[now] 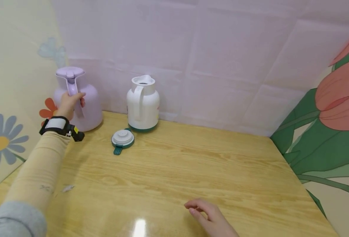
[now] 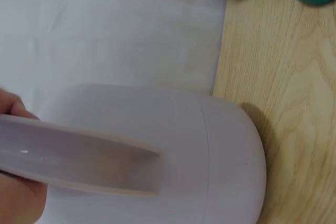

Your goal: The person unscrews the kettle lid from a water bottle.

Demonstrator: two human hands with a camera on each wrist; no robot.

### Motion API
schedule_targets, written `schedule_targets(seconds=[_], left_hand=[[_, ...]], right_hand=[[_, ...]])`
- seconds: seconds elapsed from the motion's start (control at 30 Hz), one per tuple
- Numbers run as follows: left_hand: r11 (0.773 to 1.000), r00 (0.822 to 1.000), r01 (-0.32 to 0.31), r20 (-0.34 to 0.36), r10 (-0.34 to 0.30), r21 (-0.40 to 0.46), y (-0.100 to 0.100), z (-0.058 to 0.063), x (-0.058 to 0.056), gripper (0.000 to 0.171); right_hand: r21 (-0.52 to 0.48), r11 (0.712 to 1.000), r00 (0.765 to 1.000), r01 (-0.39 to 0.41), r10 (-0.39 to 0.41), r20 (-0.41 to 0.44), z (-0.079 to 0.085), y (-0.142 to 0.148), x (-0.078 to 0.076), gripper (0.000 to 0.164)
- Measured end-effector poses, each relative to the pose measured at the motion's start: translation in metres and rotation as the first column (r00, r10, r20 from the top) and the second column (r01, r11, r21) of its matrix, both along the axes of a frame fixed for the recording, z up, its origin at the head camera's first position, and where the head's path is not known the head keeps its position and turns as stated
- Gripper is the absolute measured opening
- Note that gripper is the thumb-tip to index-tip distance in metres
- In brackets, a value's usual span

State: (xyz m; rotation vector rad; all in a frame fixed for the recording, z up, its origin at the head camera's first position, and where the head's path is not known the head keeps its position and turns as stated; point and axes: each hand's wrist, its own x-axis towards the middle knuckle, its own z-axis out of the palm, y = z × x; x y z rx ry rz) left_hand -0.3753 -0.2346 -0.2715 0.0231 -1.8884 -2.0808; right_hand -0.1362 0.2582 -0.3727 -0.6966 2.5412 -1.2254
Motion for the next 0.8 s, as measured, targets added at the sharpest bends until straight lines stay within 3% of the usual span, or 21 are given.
schedule_targets(seconds=[0.13,0.23,0.43,0.57,0.7,0.8], left_hand=[[0.998,0.999,-0.049,-0.014,0.050,0.042,0.004,-0.001,-0.002,0.021],[0.992,0.993,-0.119,-0.013,0.120,0.031,0.006,-0.004,-0.002,0.022],[0.960,0.958,-0.267,-0.084,0.274,0.085,0.013,-0.019,-0.002,0.017],[0.935,0.941,-0.304,-0.095,0.324,0.185,0.019,-0.028,0.005,0.017],[0.924,0.922,-0.352,-0.115,0.370,0.149,0.016,-0.028,0.013,0.021],[0.927,0.913,-0.366,-0.161,0.374,0.078,0.013,-0.018,0.020,0.020]], right_hand=[[0.012,1.000,0.998,0.021,-0.022,0.062,0.001,-0.001,0.000,0.029],[0.015,1.000,0.999,0.007,-0.008,0.052,-0.001,0.000,0.001,0.028],[0.015,1.000,1.000,-0.004,0.004,-0.001,-0.004,-0.001,0.001,0.026],[0.003,1.000,0.999,-0.015,0.015,-0.047,-0.004,-0.001,0.000,0.025],[-0.001,1.000,1.000,0.004,-0.004,-0.006,-0.004,-0.001,-0.002,0.027],[0.005,0.999,0.997,0.046,-0.046,0.064,-0.002,-0.003,-0.004,0.029]])
